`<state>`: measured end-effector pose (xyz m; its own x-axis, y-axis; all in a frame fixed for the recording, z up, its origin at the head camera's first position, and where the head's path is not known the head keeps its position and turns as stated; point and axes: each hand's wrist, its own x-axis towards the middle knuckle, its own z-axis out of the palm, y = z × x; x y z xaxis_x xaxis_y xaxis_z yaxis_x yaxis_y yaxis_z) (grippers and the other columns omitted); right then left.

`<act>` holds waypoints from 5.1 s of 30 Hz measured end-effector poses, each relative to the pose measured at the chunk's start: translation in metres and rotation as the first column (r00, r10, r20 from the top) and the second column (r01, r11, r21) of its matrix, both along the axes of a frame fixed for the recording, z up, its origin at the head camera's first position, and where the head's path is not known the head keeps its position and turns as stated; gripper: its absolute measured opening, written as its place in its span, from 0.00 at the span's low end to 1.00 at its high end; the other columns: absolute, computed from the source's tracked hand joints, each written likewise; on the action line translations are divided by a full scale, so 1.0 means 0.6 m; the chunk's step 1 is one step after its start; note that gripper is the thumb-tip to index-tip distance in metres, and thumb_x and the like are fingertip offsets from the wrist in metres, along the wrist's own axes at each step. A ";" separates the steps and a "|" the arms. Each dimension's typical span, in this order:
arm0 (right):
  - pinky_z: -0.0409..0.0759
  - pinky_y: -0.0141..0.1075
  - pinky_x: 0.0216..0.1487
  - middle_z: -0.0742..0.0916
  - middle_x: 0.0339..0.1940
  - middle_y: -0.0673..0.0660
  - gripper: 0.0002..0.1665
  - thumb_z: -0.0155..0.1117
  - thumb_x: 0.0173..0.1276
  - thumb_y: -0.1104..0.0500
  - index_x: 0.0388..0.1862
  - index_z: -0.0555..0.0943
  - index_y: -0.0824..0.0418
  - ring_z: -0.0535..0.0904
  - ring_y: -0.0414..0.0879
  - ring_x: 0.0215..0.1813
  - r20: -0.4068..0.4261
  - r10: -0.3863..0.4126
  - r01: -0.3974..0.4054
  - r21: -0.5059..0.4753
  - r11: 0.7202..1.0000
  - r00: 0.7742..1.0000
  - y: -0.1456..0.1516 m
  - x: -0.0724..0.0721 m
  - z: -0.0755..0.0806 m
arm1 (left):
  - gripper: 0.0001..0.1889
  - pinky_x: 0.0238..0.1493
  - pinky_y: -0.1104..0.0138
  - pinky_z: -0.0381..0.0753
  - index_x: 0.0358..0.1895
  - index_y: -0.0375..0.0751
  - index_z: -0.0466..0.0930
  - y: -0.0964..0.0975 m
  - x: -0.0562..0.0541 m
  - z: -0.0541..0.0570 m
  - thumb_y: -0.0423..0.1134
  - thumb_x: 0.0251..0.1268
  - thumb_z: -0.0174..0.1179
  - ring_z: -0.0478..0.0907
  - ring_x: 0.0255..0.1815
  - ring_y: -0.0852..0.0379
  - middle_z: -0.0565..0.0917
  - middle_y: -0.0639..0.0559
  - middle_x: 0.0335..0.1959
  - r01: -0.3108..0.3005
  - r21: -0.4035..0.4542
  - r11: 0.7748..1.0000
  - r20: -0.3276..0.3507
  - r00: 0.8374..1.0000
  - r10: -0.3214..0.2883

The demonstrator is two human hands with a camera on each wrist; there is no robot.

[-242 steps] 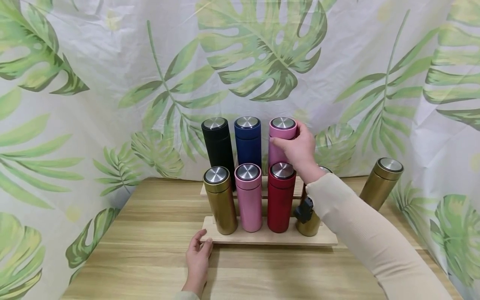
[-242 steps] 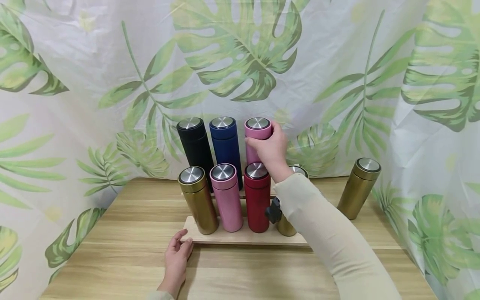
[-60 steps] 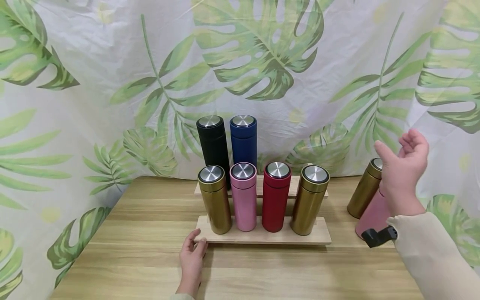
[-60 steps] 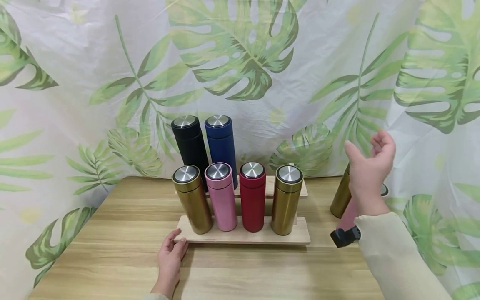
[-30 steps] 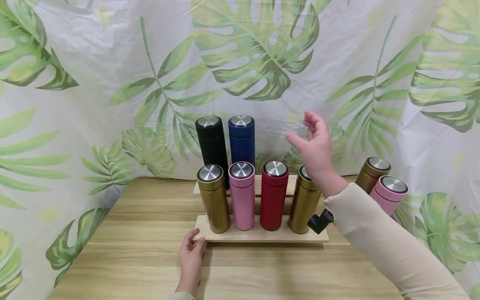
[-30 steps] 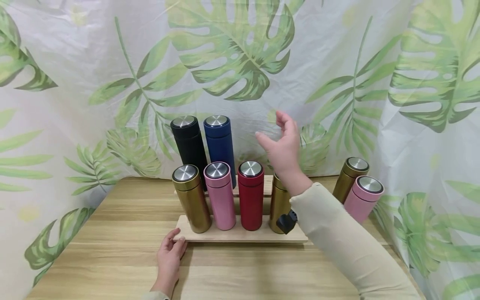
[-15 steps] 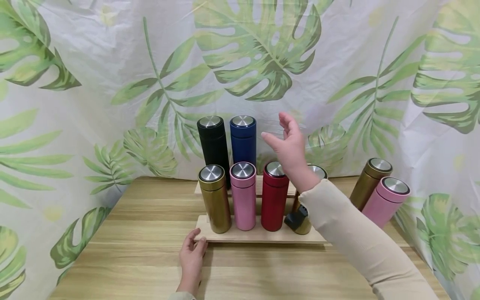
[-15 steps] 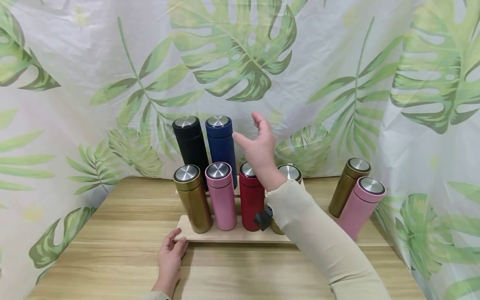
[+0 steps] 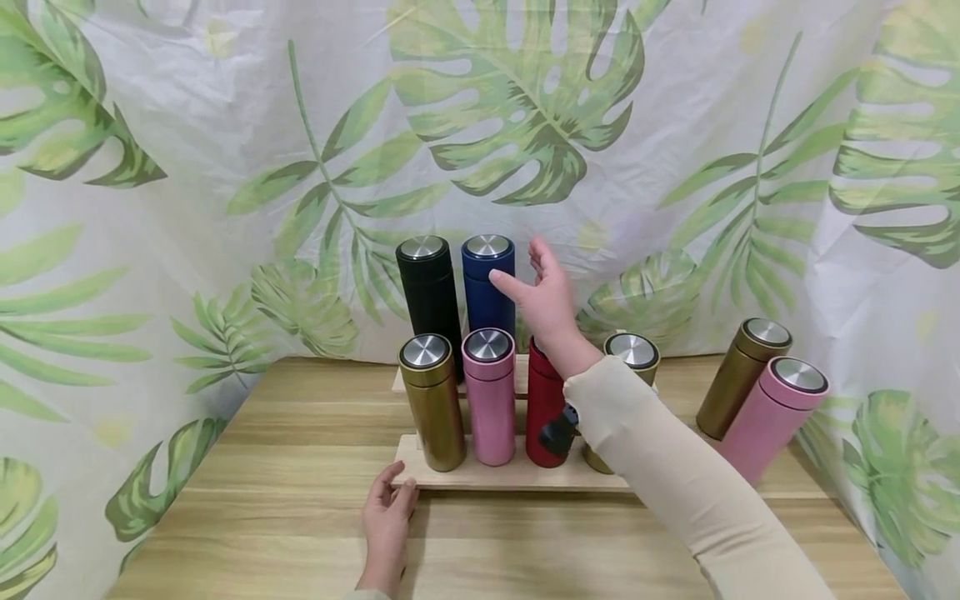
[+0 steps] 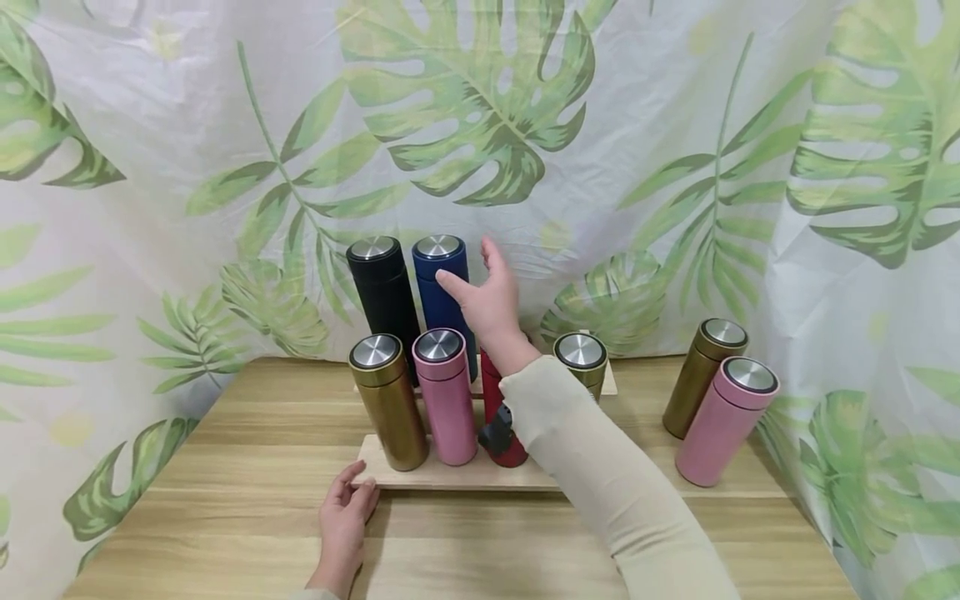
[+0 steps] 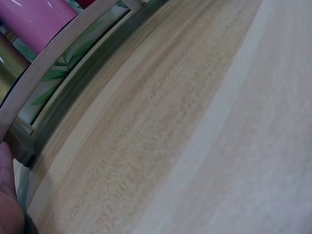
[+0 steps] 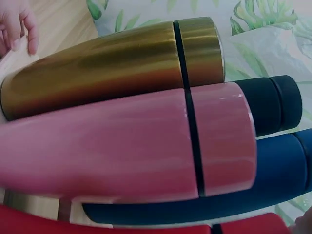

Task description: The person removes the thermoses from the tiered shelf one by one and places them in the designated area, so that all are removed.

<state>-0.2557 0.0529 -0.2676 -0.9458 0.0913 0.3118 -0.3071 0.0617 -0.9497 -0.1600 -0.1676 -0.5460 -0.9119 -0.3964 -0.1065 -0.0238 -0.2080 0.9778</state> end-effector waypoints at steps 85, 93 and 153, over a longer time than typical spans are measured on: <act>0.74 0.44 0.52 0.75 0.53 0.58 0.45 0.70 0.46 0.65 0.64 0.62 0.56 0.70 0.47 0.52 -0.149 -0.260 0.248 -0.093 0.964 0.954 0.076 -0.022 0.001 | 0.21 0.44 0.75 0.79 0.58 0.31 0.68 0.000 -0.002 -0.003 0.29 0.62 0.57 0.73 0.39 0.68 0.72 0.56 0.37 -0.001 0.012 1.000 -0.008 1.000 0.001; 0.75 0.41 0.50 0.75 0.50 0.56 0.44 0.70 0.45 0.66 0.63 0.63 0.56 0.71 0.45 0.49 -0.151 -0.340 0.322 -0.135 0.937 0.928 0.103 -0.025 0.000 | 0.21 0.44 0.75 0.79 0.58 0.31 0.67 0.000 -0.002 -0.004 0.28 0.62 0.56 0.73 0.35 0.68 0.71 0.57 0.30 0.001 0.021 1.000 -0.020 1.000 0.000; 0.69 0.42 0.61 0.71 0.62 0.52 0.45 0.68 0.52 0.61 0.67 0.58 0.44 0.67 0.44 0.58 0.011 -0.573 0.573 -0.063 0.817 0.819 0.316 0.007 -0.060 | 0.19 0.42 0.75 0.80 0.57 0.31 0.69 -0.001 -0.007 -0.007 0.26 0.61 0.56 0.74 0.34 0.69 0.72 0.58 0.30 -0.019 0.030 0.999 -0.028 0.999 0.020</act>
<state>-0.2515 0.2427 -0.3035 -0.7141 0.6348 0.2952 -0.2422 0.1716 -0.9549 -0.1645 -0.1683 -0.5499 -0.9068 -0.4113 -0.0930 0.0079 -0.2371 0.9715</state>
